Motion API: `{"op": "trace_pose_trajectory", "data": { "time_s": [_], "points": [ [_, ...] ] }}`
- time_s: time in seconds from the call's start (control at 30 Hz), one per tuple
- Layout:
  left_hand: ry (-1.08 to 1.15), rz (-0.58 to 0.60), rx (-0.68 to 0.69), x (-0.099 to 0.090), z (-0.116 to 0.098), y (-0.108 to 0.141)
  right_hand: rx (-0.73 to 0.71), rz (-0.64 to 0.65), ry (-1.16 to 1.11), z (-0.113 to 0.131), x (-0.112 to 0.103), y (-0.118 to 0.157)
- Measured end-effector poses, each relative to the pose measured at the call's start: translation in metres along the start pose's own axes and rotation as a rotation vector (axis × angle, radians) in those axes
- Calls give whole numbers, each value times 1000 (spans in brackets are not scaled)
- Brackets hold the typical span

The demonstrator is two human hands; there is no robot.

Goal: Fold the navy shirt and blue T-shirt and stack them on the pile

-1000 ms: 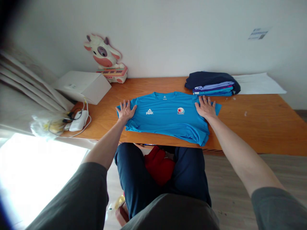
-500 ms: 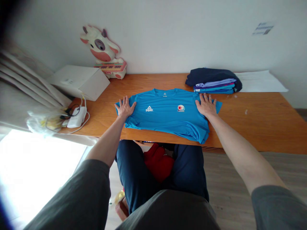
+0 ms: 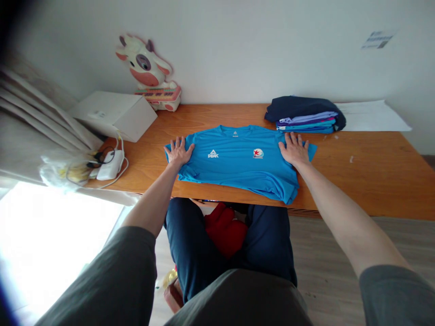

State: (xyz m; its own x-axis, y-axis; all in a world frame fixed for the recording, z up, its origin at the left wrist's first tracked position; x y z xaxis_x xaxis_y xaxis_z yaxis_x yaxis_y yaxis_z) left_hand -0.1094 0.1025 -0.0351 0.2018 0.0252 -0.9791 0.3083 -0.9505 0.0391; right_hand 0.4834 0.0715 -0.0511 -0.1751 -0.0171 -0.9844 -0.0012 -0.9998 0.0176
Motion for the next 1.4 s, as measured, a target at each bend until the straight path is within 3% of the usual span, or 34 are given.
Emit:
{"op": "trace_pose_trajectory", "data": {
  "time_s": [1.4],
  "points": [
    [-10,-20,7,-5,-1,5,-9,-5,42,-1,1,1]
  ]
}}
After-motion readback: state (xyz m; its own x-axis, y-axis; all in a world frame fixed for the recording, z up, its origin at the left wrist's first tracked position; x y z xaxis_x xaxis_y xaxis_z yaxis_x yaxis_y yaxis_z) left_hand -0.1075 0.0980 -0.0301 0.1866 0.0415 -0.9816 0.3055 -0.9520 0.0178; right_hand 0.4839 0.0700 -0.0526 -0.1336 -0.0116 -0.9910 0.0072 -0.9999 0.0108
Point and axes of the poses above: each hand's wrist, its own y-axis away from the middle knuckle, its own x-axis out of the palm, z = x × y, the point moved 6 cm from there along -y, towards the middle knuckle, and after that the axes turned 10 degrees about -x, right-handed, at the moved point
